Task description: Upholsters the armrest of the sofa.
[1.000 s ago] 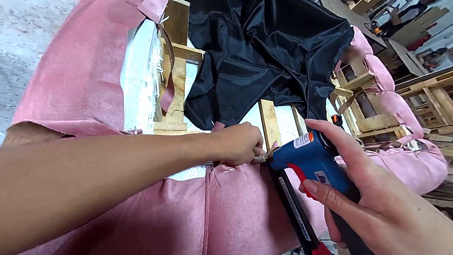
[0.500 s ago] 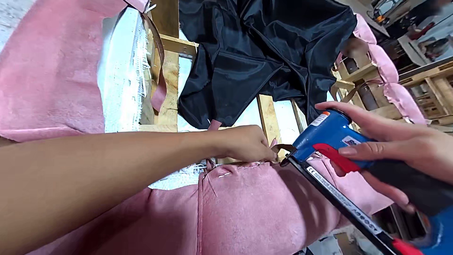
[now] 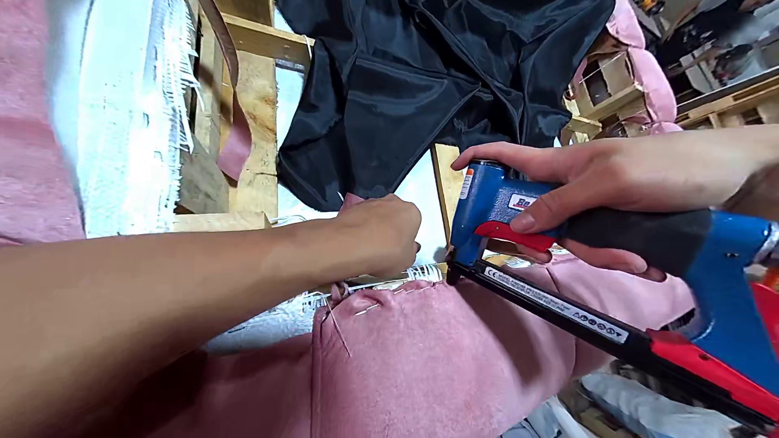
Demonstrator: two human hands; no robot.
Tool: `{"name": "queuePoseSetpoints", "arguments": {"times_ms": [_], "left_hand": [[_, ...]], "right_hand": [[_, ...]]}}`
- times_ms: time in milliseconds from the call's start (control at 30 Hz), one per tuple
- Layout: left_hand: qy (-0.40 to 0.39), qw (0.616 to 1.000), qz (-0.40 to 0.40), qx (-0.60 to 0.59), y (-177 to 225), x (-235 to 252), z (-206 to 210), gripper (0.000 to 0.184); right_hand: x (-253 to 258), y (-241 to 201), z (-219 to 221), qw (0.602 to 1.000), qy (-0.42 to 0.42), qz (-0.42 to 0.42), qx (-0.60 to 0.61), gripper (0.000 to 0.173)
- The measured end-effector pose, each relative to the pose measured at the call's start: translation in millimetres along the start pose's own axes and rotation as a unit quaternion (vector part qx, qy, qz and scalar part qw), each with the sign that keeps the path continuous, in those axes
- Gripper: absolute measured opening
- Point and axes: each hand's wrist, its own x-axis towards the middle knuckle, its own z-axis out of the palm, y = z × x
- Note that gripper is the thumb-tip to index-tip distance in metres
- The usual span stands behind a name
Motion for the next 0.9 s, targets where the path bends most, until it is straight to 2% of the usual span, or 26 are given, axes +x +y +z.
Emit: {"name": "queuePoseSetpoints", "arguments": {"times_ms": [67, 100, 133, 200, 233, 300, 400, 433, 533, 633, 700, 767, 833, 900], "left_hand": [[0.001, 1.0, 0.01, -0.005, -2, -1, 0, 0.028], [0.009, 1.0, 0.021, -0.014, -3, -1, -1, 0.029], [0.017, 0.999, 0.036, -0.025, -5, -1, -2, 0.03], [0.039, 0.994, 0.089, -0.048, -6, -3, -1, 0.032], [0.061, 0.988, 0.129, -0.055, -7, -4, 1, 0.032], [0.098, 0.972, 0.205, -0.059, -3, -3, 6, 0.031], [0.125, 0.954, 0.264, -0.065, 19, 3, 15, 0.029], [0.136, 0.95, 0.273, -0.062, 31, 5, 19, 0.029], [0.123, 0.954, 0.275, -0.011, 70, 12, 21, 0.032], [0.086, 0.968, 0.228, 0.058, 100, 20, 13, 0.035], [0.055, 0.975, 0.189, 0.103, 118, 22, 2, 0.034], [0.02, 0.973, 0.165, 0.159, 138, 23, -8, 0.027], [-0.014, 0.965, 0.136, 0.223, 162, 24, -12, 0.021], [-0.068, 0.945, 0.067, 0.312, 196, 26, -11, 0.02]], "right_hand": [[5, 1, -12, 0.998, -0.052, -0.021, 0.012, 0.075], [1, 3, -12, 0.999, -0.04, -0.034, 0.009, 0.075], [-7, 6, -10, 0.999, 0.0, -0.048, -0.011, 0.074], [-33, 26, -1, 0.982, 0.142, -0.095, -0.086, 0.071], [-46, 40, 7, 0.957, 0.232, -0.122, -0.122, 0.069], [-69, 54, 29, 0.89, 0.392, -0.134, -0.188, 0.075], [-81, 105, 34, 0.775, 0.531, -0.138, -0.315, 0.091], [-80, 121, 31, 0.744, 0.546, -0.136, -0.36, 0.097], [-59, 164, 6, 0.708, 0.526, -0.136, -0.451, 0.099], [-8, 211, -28, 0.664, 0.546, -0.17, -0.482, 0.085], [27, 237, -46, 0.649, 0.555, -0.187, -0.486, 0.076], [45, 258, -61, 0.657, 0.556, -0.224, -0.456, 0.066], [42, 266, -66, 0.69, 0.529, -0.251, -0.424, 0.052], [39, 271, -64, 0.715, 0.489, -0.264, -0.424, 0.037]]}}
